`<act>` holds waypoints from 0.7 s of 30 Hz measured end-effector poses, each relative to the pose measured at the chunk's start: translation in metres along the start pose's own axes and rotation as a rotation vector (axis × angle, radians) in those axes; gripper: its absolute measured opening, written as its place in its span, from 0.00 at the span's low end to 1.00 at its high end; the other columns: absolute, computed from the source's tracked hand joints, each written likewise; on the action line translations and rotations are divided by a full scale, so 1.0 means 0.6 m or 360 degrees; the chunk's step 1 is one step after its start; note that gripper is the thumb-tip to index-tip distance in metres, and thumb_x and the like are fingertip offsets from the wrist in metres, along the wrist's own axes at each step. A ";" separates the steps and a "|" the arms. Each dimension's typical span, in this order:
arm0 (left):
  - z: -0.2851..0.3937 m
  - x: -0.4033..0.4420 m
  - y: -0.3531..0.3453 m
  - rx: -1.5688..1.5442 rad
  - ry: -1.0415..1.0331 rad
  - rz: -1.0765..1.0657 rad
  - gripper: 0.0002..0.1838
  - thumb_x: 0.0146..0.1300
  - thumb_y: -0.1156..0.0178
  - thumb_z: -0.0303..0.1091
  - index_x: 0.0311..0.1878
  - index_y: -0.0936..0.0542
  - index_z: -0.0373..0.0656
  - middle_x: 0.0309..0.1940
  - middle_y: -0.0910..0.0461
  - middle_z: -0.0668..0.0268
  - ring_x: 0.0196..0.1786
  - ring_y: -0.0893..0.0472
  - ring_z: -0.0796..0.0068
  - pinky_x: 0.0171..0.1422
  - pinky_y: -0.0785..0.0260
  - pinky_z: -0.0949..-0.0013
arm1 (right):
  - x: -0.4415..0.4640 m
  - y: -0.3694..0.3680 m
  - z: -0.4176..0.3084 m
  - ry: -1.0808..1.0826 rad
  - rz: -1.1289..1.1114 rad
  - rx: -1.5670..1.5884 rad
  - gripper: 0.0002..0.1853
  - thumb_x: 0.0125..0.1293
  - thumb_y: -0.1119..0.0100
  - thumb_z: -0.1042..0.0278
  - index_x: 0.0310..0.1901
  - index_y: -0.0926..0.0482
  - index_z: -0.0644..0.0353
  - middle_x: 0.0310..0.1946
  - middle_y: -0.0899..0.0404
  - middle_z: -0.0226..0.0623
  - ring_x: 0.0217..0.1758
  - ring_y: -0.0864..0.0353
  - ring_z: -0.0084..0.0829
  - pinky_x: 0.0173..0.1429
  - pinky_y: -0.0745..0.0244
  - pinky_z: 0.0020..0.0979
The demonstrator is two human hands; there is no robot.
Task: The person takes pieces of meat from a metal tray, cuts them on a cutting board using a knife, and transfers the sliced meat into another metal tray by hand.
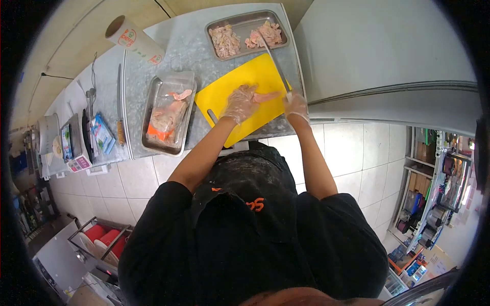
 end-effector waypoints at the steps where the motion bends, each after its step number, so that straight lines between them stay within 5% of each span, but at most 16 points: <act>1: -0.006 -0.004 0.001 -0.0054 -0.0062 0.0068 0.29 0.55 0.35 0.44 0.62 0.24 0.47 0.59 0.25 0.50 0.63 0.29 0.47 0.69 0.38 0.53 | -0.025 0.007 -0.002 -0.0005 -0.0009 -0.0007 0.20 0.63 0.41 0.52 0.45 0.23 0.61 0.38 0.19 0.55 0.46 0.21 0.57 0.50 0.27 0.48; 5: 0.002 -0.011 -0.001 0.0034 -0.0192 0.0114 0.29 0.55 0.35 0.45 0.62 0.23 0.51 0.57 0.22 0.54 0.61 0.27 0.50 0.65 0.35 0.53 | -0.106 -0.005 0.007 -0.0182 -0.0389 0.0214 0.30 0.69 0.53 0.38 0.41 0.21 0.63 0.32 0.19 0.54 0.41 0.20 0.55 0.44 0.29 0.47; 7: 0.033 0.002 -0.003 0.0219 -0.0527 0.0017 0.21 0.56 0.36 0.44 0.54 0.18 0.53 0.48 0.18 0.61 0.54 0.23 0.54 0.58 0.32 0.53 | -0.126 -0.031 0.015 -0.0321 -0.0527 0.0476 0.40 0.70 0.64 0.31 0.33 0.20 0.67 0.28 0.19 0.54 0.38 0.20 0.52 0.41 0.32 0.47; 10: 0.005 0.024 -0.041 0.0327 -0.0453 0.0179 0.11 0.61 0.43 0.43 0.43 0.16 0.53 0.38 0.18 0.66 0.45 0.20 0.59 0.50 0.30 0.53 | -0.119 -0.040 0.005 -0.0471 -0.0618 0.0385 0.36 0.72 0.62 0.35 0.43 0.20 0.67 0.39 0.20 0.61 0.51 0.24 0.63 0.52 0.32 0.52; 15: -0.013 0.038 -0.067 0.0178 -0.0554 0.0287 0.08 0.58 0.42 0.42 0.33 0.16 0.54 0.31 0.20 0.66 0.39 0.20 0.60 0.45 0.30 0.55 | -0.113 -0.067 0.006 -0.0458 -0.0766 0.0179 0.35 0.74 0.68 0.39 0.46 0.22 0.67 0.44 0.21 0.63 0.50 0.24 0.64 0.51 0.31 0.53; 17: -0.014 0.031 -0.068 0.0115 -0.0544 0.0349 0.07 0.56 0.41 0.42 0.32 0.16 0.55 0.30 0.21 0.66 0.38 0.20 0.61 0.44 0.30 0.55 | -0.144 -0.071 0.010 0.0172 -0.0688 -0.0289 0.33 0.76 0.72 0.42 0.55 0.28 0.67 0.48 0.22 0.63 0.51 0.23 0.62 0.53 0.30 0.52; 21: -0.013 0.037 -0.061 0.0119 -0.0515 0.0354 0.05 0.55 0.40 0.39 0.31 0.17 0.52 0.29 0.21 0.65 0.37 0.21 0.59 0.43 0.30 0.54 | -0.189 -0.058 0.057 -0.0403 -0.1080 -0.0297 0.29 0.77 0.72 0.47 0.61 0.34 0.66 0.46 0.21 0.61 0.47 0.22 0.62 0.49 0.28 0.53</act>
Point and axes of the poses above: each hand's wrist, its own x-axis towards the middle knuckle, its own y-axis out of the back of the hand, z = x × y, the point moved 5 cm from there along x, towards the middle knuckle
